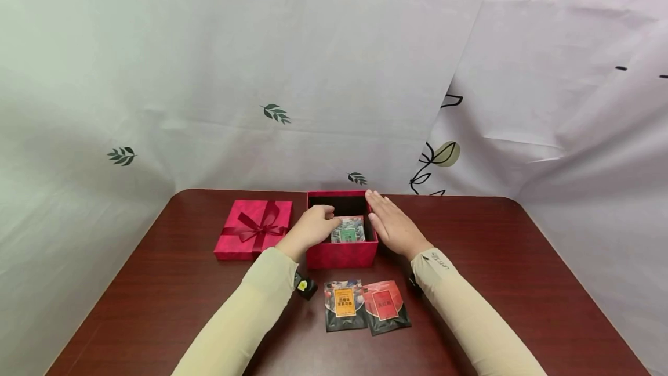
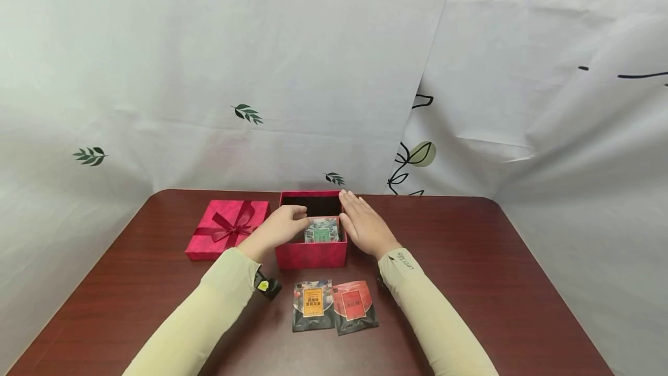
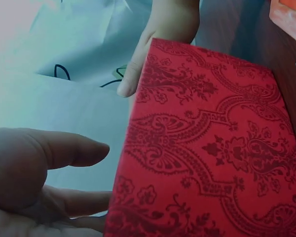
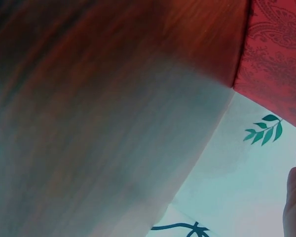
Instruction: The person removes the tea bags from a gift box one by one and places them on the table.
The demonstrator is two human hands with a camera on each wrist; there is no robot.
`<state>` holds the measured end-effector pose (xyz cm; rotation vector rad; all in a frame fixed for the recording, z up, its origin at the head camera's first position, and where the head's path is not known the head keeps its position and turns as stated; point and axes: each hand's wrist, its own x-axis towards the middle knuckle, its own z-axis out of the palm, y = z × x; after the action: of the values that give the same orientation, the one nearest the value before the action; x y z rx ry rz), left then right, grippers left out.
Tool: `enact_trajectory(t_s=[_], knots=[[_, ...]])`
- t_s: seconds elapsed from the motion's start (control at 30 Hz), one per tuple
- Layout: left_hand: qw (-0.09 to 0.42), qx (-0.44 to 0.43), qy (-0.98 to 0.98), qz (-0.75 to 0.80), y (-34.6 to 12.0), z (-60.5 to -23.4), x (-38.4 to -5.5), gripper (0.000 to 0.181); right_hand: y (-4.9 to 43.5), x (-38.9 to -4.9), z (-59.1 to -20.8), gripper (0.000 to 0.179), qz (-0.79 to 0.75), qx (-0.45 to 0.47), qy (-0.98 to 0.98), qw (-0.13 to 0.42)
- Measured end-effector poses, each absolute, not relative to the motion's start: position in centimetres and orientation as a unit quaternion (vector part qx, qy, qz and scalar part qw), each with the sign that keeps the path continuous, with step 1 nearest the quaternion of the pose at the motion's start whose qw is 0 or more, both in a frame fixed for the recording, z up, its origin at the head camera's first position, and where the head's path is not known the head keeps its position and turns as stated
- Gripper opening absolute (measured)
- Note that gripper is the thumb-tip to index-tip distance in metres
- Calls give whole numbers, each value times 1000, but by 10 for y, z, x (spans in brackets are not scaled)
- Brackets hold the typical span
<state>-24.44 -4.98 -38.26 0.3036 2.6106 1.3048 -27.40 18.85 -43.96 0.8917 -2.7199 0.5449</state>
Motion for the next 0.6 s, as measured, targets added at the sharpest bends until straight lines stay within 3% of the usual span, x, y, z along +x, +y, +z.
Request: enact_trajectory(t_s=[0.6], knots=[[162,83,920,348,-35,-389,-255,56,189,-274,-440,54,196,313,-921,120]])
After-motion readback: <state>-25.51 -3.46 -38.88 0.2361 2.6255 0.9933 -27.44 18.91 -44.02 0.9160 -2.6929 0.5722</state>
